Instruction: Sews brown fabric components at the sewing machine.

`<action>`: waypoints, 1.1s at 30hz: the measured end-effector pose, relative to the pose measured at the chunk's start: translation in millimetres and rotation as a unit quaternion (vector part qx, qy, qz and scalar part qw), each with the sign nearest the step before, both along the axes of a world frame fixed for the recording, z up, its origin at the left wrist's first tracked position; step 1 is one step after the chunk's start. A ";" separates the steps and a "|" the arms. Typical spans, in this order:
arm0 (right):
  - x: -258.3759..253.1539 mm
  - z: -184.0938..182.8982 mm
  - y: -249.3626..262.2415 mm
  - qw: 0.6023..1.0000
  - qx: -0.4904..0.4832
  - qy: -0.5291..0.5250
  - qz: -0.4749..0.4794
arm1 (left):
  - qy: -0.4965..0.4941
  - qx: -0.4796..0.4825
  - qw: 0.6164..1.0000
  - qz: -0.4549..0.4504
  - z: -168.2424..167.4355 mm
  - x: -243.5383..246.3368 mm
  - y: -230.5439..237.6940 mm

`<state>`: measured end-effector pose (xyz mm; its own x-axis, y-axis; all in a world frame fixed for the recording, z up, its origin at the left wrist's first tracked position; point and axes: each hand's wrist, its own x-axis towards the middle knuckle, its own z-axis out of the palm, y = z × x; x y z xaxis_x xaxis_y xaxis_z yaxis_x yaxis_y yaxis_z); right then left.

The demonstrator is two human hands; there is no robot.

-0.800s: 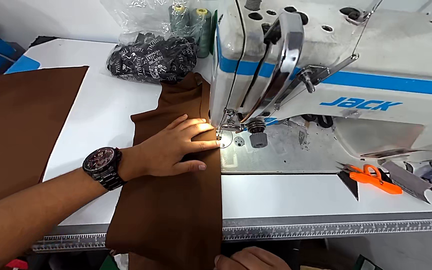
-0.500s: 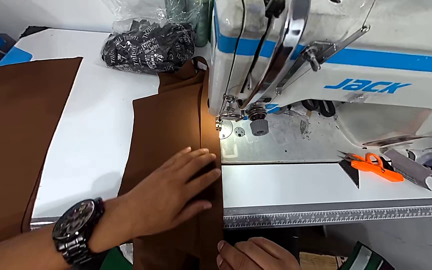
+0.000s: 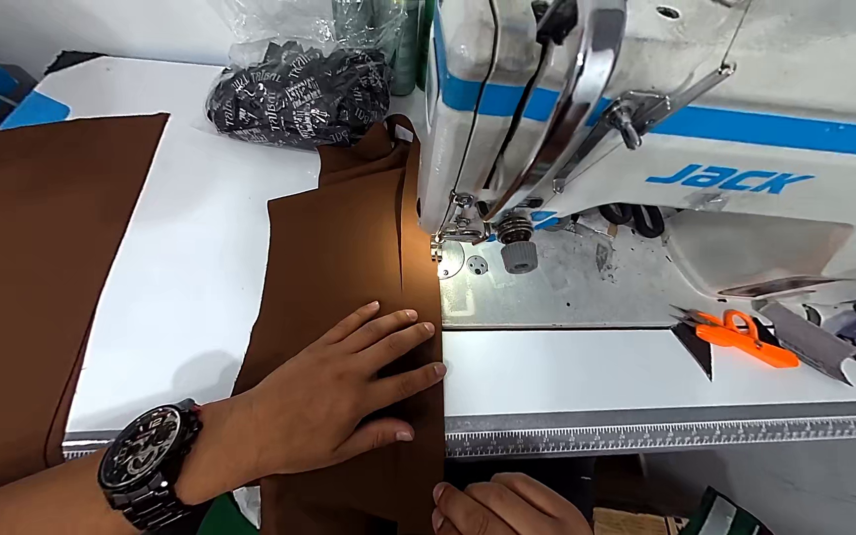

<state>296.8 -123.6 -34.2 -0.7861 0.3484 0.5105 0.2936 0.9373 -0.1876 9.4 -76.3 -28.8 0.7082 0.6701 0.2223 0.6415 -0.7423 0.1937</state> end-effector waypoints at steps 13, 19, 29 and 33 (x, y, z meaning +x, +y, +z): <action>-15.1 1.9 56.3 0.999 0.009 0.017 -0.026 | -0.016 -0.019 1.000 -0.001 4.3 -14.3 61.9; -20.0 -5.3 61.3 0.996 0.001 0.026 -0.082 | -0.008 -0.018 1.000 -0.012 7.0 -20.1 80.0; -6.0 -4.7 54.0 0.996 -0.025 -0.026 -0.085 | -0.020 0.007 0.998 -0.056 7.9 -6.7 -6.6; -1.8 -1.0 63.1 0.997 -0.049 -0.032 -0.048 | -0.018 -0.005 0.996 -0.087 7.9 -10.7 -9.5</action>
<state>295.0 -60.5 -35.2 -0.7771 0.4694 0.4192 0.3953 0.8824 -0.2553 -1.3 -85.8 -20.9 0.8055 0.5403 0.2433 0.4958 -0.8394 0.2225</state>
